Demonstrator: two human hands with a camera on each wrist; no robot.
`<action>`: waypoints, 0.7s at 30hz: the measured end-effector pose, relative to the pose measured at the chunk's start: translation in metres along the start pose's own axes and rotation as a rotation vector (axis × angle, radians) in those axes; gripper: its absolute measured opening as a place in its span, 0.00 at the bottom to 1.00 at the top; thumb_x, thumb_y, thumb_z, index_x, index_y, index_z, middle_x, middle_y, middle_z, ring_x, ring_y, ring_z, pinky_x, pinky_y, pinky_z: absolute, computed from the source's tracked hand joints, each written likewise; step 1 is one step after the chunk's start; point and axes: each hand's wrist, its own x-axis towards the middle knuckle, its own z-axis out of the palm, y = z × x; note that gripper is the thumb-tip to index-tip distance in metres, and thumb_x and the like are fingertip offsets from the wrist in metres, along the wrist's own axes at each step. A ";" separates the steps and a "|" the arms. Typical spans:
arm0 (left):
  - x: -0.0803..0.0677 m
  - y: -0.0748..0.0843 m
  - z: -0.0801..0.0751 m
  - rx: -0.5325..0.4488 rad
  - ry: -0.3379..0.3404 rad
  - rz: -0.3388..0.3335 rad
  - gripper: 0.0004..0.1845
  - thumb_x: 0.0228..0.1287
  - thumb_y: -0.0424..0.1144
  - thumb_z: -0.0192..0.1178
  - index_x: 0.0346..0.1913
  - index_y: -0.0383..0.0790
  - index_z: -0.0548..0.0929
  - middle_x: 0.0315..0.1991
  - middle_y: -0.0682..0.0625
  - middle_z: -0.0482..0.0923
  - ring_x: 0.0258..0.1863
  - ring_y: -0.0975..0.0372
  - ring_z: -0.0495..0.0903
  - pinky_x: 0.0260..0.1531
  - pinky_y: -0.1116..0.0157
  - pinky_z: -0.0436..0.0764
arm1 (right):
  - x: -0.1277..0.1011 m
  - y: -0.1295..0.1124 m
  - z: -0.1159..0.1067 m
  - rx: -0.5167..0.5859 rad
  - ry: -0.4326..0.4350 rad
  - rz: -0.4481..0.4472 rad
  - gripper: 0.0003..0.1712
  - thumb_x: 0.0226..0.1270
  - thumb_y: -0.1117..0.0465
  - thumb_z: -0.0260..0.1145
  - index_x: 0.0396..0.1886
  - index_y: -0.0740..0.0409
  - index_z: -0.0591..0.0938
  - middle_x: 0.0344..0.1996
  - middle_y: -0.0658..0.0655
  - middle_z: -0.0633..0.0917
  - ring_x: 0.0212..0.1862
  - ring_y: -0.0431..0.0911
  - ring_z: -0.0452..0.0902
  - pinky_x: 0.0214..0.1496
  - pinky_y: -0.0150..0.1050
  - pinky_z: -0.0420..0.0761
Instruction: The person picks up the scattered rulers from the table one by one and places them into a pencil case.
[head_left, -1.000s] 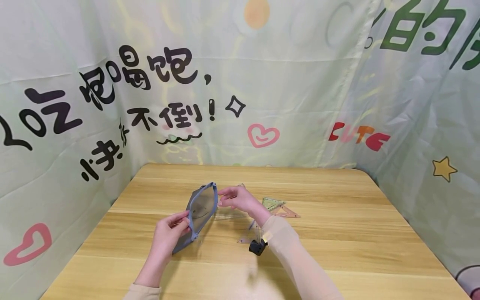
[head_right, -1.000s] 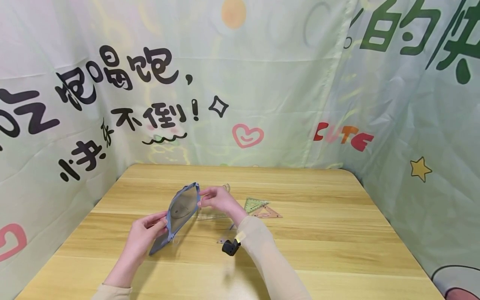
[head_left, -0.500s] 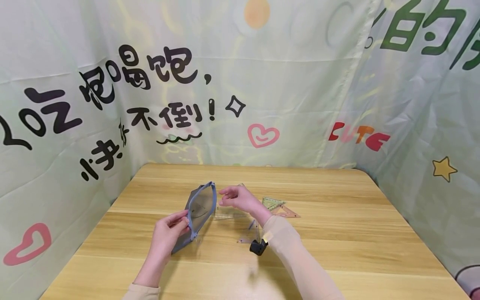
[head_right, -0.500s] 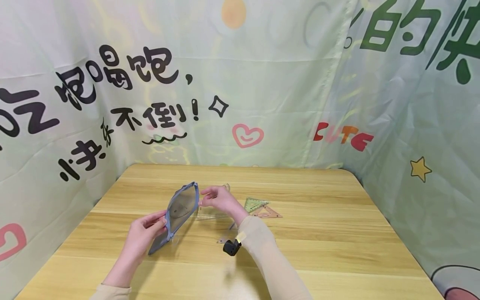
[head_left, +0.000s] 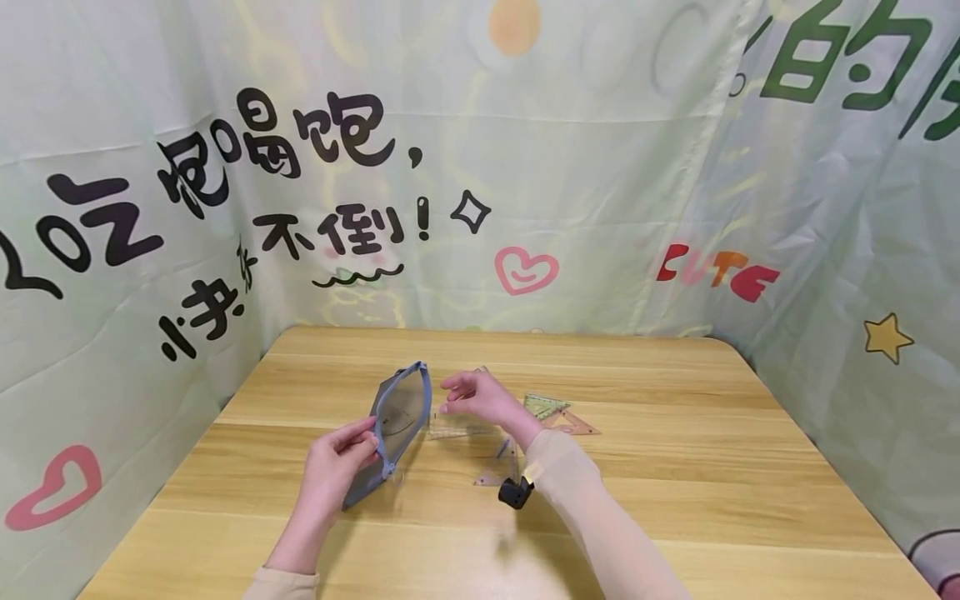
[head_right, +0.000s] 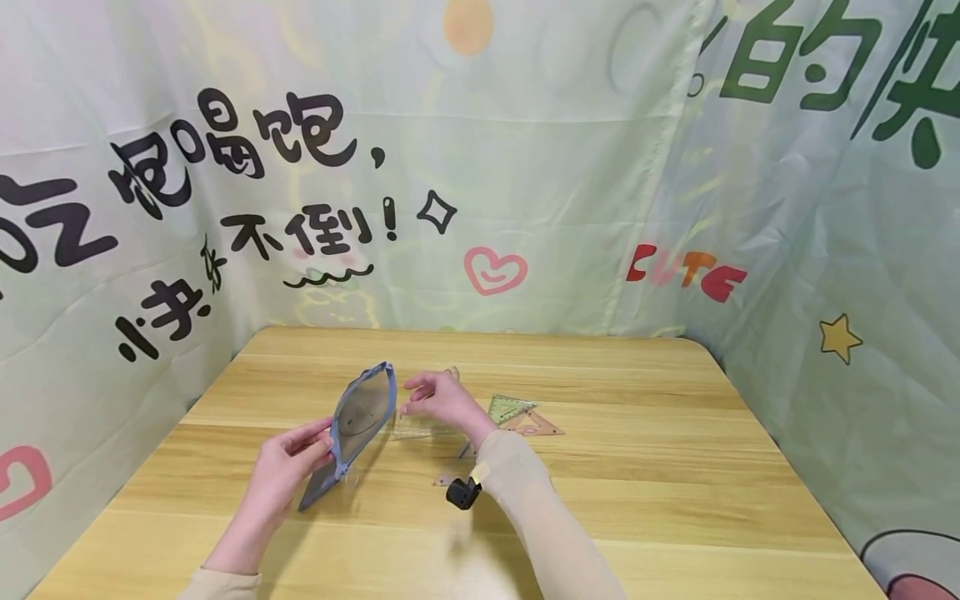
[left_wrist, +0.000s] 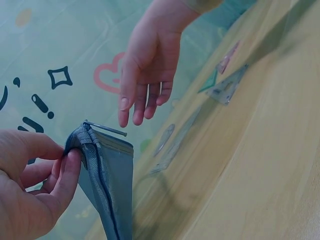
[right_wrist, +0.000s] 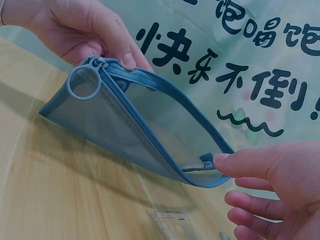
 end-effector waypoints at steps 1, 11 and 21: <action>0.000 0.000 0.000 0.001 -0.002 -0.001 0.20 0.69 0.27 0.57 0.62 0.26 0.76 0.37 0.51 0.79 0.35 0.72 0.80 0.40 0.76 0.86 | 0.000 0.000 0.000 -0.006 -0.001 -0.002 0.27 0.60 0.61 0.73 0.59 0.64 0.79 0.47 0.62 0.85 0.47 0.45 0.79 0.54 0.38 0.84; 0.000 -0.001 -0.001 0.015 -0.004 -0.003 0.20 0.69 0.28 0.58 0.62 0.27 0.76 0.38 0.50 0.79 0.36 0.71 0.80 0.41 0.76 0.86 | 0.005 0.004 0.002 -0.038 0.016 -0.003 0.29 0.59 0.63 0.73 0.61 0.65 0.78 0.51 0.66 0.83 0.49 0.47 0.80 0.50 0.36 0.84; -0.001 -0.001 -0.003 0.013 0.000 -0.005 0.20 0.69 0.27 0.57 0.62 0.27 0.76 0.37 0.52 0.79 0.35 0.71 0.80 0.41 0.75 0.86 | 0.008 0.006 0.003 -0.050 0.017 -0.006 0.29 0.60 0.62 0.72 0.61 0.65 0.77 0.52 0.67 0.82 0.50 0.50 0.80 0.52 0.39 0.84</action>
